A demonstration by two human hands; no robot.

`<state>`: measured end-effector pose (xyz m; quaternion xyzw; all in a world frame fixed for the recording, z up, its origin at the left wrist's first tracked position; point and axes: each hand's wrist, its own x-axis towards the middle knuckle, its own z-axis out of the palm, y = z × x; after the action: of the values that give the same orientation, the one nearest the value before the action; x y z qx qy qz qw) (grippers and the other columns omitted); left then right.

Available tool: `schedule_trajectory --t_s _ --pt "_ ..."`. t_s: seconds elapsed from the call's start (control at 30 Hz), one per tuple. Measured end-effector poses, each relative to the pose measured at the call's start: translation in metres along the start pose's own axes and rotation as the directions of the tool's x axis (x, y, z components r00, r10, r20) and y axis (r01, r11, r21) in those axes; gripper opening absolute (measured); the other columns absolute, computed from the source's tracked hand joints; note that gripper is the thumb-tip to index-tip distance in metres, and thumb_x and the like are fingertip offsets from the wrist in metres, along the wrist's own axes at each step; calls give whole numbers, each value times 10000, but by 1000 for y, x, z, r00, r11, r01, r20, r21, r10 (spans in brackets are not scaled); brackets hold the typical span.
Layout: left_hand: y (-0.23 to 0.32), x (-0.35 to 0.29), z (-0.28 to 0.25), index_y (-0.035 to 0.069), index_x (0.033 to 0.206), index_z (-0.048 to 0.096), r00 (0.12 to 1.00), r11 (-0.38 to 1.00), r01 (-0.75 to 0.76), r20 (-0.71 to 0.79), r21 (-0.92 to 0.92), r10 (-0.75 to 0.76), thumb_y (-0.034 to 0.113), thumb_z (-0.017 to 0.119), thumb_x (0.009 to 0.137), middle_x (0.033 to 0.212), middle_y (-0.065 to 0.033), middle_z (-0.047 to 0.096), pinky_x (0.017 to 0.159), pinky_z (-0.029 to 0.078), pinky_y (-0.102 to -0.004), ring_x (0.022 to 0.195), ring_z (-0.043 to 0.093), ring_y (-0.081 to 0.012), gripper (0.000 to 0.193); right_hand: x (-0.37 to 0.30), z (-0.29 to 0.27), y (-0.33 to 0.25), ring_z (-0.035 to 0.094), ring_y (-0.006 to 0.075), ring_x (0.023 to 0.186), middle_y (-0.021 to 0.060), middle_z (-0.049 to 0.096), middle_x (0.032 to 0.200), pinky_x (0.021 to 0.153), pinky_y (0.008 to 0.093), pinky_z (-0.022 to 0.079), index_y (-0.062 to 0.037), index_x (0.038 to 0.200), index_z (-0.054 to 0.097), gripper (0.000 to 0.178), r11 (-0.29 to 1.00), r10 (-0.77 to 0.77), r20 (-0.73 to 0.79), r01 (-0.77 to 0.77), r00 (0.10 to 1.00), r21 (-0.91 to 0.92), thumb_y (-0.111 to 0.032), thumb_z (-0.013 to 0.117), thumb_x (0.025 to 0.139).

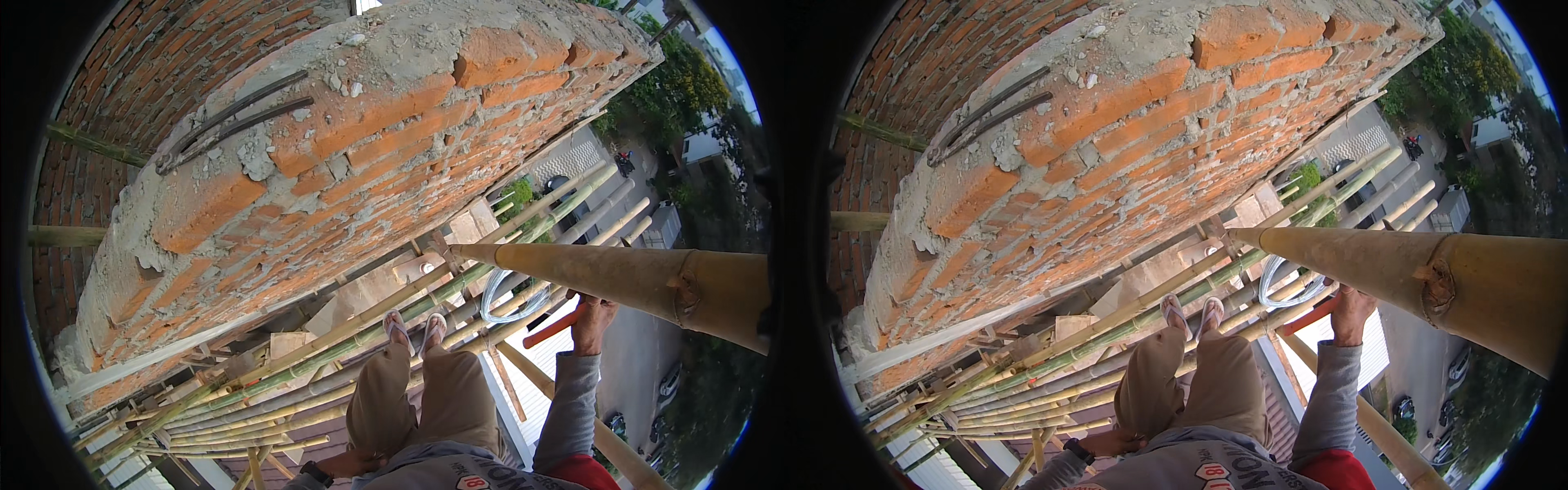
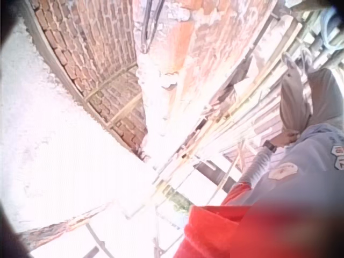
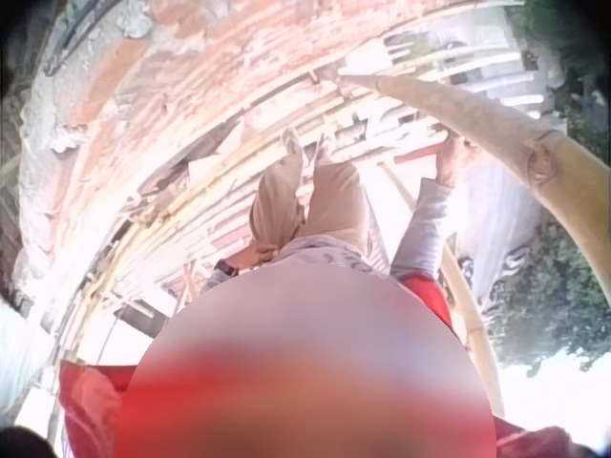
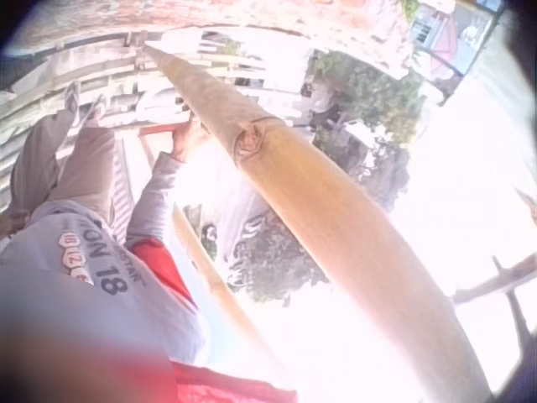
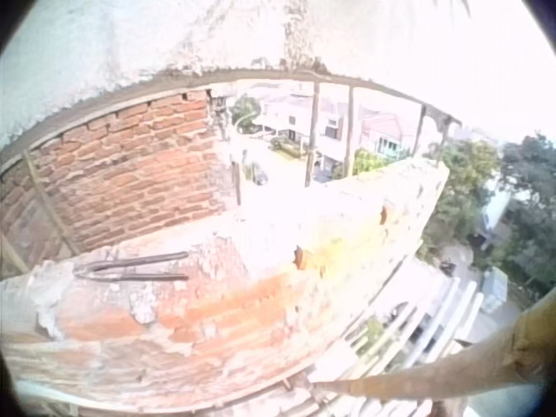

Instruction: The person secures bamboo scaffolding to a brick wall using wire and pliers. They cut wire, wrap it around bamboo poles, and twist it tight. Then they use a hammer to drive nails into the brick wall and attach wire to the wall, completing the fastening.

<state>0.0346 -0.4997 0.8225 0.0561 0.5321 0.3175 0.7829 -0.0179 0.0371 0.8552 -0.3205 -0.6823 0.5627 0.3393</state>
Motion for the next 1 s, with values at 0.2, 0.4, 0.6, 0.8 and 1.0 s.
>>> schedule_trajectory --t_s 0.2,0.4,0.6,0.8,1.0 --pt "-15 44 -45 16 1238 648 977 978 197 70 73 -202 563 543 1019 1075 -65 670 896 451 -311 973 572 -151 598 1 -19 73 644 206 1080 97 629 1232 896 309 526 -34 1356 523 699 990 68 -142 -49 988 131 -536 716 911" --pt "-5 120 -244 25 1038 733 670 989 -119 -742 -91 12 197 482 1007 820 -42 643 685 459 -289 733 547 -109 306 17 -3 207 585 273 1256 157 589 1381 1117 415 441 -47 1397 539 754 989 -3 251 -35 968 147 -613 654 912" --pt "-83 261 -420 19 955 618 307 890 -415 -891 192 335 178 438 1051 767 -30 570 645 405 -302 690 472 -118 259 56 38 356 603 342 1247 243 602 1358 1066 468 489 -27 1314 597 510 897 -279 307 133 910 422 -434 596 1006" --pt "-265 471 -455 67 1087 663 248 968 252 -967 4 -61 433 528 1053 821 -158 660 701 497 -399 826 667 -264 392 85 55 443 516 421 1342 311 466 1479 1162 528 390 -9 1516 390 831 692 -643 457 211 615 690 -623 523 972" --pt "-327 611 -333 78 1073 664 259 962 260 -966 84 15 402 529 1027 856 -140 663 728 482 -412 864 659 -267 354 96 49 454 434 366 1407 214 444 1506 1212 484 319 -97 1518 351 934 733 -615 540 163 575 661 -674 661 854"
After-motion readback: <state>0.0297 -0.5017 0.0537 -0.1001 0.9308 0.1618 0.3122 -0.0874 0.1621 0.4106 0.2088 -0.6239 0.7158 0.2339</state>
